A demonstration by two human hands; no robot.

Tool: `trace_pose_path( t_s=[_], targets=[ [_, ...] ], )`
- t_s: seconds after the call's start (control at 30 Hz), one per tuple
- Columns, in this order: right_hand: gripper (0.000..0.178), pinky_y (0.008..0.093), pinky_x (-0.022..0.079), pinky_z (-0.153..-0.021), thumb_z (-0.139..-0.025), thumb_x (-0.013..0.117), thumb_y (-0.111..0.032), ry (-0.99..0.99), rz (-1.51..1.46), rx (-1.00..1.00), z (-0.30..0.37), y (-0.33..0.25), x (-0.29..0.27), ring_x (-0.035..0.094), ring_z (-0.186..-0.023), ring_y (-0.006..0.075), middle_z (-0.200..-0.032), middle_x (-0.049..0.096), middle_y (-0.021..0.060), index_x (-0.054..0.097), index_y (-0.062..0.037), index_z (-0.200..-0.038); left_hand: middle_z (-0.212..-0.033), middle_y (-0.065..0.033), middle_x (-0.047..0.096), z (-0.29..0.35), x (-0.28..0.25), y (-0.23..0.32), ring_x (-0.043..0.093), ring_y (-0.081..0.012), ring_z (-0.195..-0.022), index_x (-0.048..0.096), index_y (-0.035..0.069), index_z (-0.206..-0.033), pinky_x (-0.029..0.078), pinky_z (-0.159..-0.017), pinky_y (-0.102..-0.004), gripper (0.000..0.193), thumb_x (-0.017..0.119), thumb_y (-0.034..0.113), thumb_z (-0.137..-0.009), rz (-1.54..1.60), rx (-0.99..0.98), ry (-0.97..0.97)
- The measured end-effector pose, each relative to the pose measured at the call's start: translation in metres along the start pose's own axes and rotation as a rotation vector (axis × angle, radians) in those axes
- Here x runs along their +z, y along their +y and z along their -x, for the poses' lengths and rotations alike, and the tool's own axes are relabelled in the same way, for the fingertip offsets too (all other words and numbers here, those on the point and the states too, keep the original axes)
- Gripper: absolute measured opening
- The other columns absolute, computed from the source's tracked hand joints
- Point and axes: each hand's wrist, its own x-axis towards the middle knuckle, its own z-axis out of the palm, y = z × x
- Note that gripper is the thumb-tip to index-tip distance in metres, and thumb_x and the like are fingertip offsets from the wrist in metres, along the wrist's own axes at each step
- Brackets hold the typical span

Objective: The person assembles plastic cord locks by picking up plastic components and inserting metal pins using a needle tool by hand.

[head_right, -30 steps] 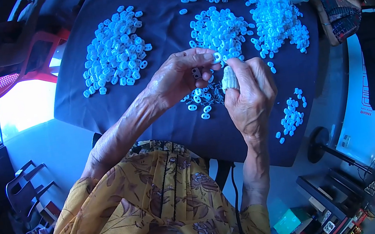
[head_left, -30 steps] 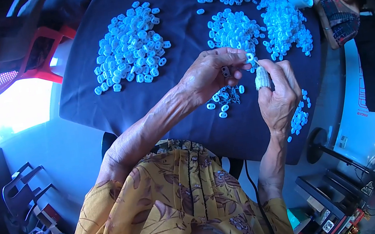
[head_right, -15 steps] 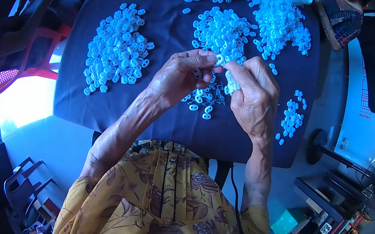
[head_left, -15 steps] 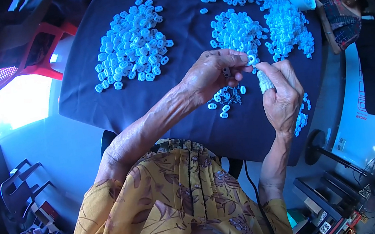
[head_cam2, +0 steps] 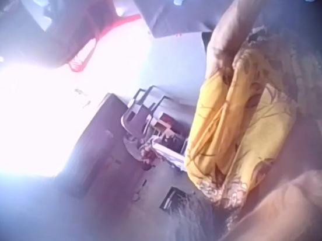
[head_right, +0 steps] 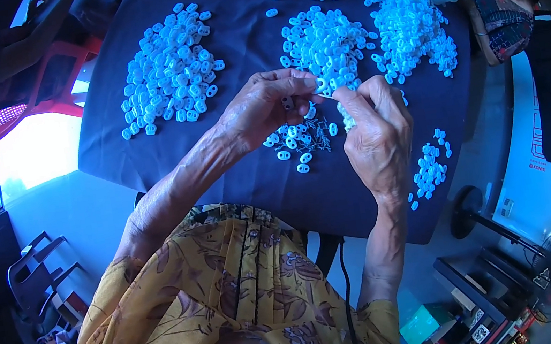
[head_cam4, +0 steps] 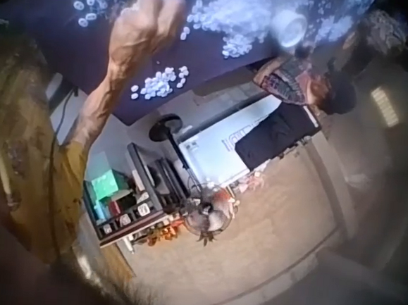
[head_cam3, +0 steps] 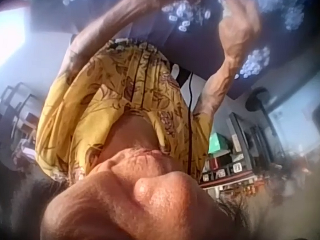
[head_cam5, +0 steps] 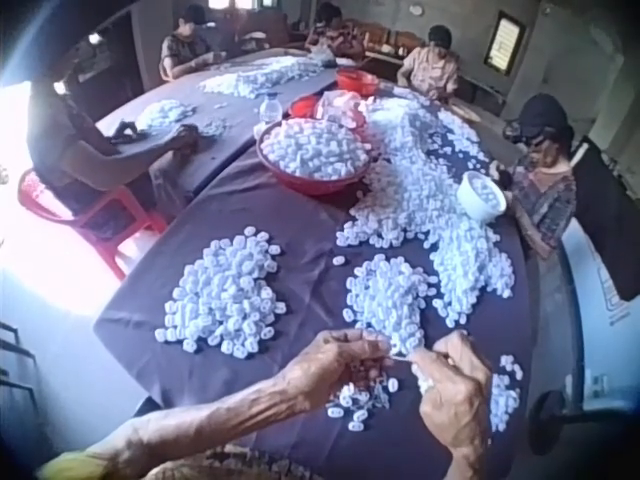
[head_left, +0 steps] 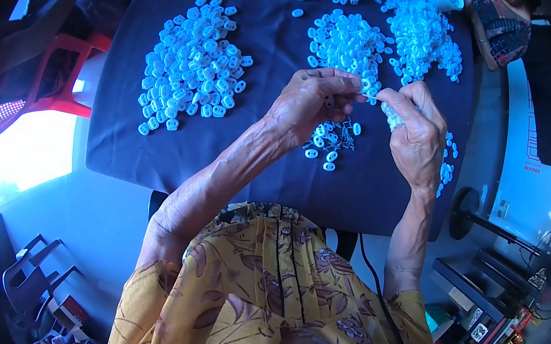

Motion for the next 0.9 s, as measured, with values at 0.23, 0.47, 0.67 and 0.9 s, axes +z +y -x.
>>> trace_pose_path(
  t_s=[0.23, 0.47, 0.67, 0.9],
  targets=[
    [0.045, 0.0329, 0.042, -0.055, -0.051, 0.038, 0.017, 0.035, -0.001, -0.006, -0.0003, -0.0005, -0.0001, 0.051, -0.064, 0.0259, -0.071, 0.045, 0.0110, 0.060, -0.0005, -0.085, -0.076, -0.0092, 0.060, -0.0039, -0.0041, 0.0008, 0.053, -0.0099, -0.056, 0.056, -0.002, -0.088, 0.043, -0.049, -0.0218, 0.016, 0.055, 0.012, -0.080, -0.004, 0.002, -0.024],
    [0.044, 0.0335, 0.042, -0.055, -0.052, 0.039, 0.017, 0.038, 0.047, -0.004, -0.0001, -0.0017, 0.0047, 0.051, -0.064, 0.0259, -0.071, 0.045, 0.0106, 0.060, -0.0003, -0.086, -0.077, -0.0096, 0.060, -0.0025, -0.0015, 0.0007, 0.052, -0.0105, -0.057, 0.056, -0.002, -0.089, 0.042, -0.049, -0.0216, 0.017, 0.054, 0.012, -0.080, -0.018, 0.005, -0.048],
    [0.042, 0.0328, 0.041, -0.055, -0.052, 0.041, 0.017, -0.010, 0.010, -0.015, -0.0009, 0.0005, 0.0040, 0.050, -0.063, 0.0250, -0.070, 0.045, 0.0103, 0.060, -0.0001, -0.085, -0.077, -0.0083, 0.059, -0.0040, -0.0019, 0.0037, 0.050, -0.0095, -0.057, 0.055, 0.000, -0.088, 0.039, -0.051, -0.0219, 0.014, 0.057, 0.011, -0.080, -0.084, -0.031, -0.053],
    [0.043, 0.0320, 0.042, -0.057, -0.051, 0.038, 0.017, -0.022, -0.083, 0.005, 0.0017, 0.0051, 0.0031, 0.050, -0.064, 0.0253, -0.070, 0.045, 0.0108, 0.060, 0.0003, -0.084, -0.075, -0.0098, 0.060, -0.0074, -0.0028, 0.0023, 0.052, -0.0097, -0.054, 0.058, -0.002, -0.085, 0.041, -0.047, -0.0208, 0.014, 0.057, 0.010, -0.078, -0.076, 0.050, 0.000]
  ],
)
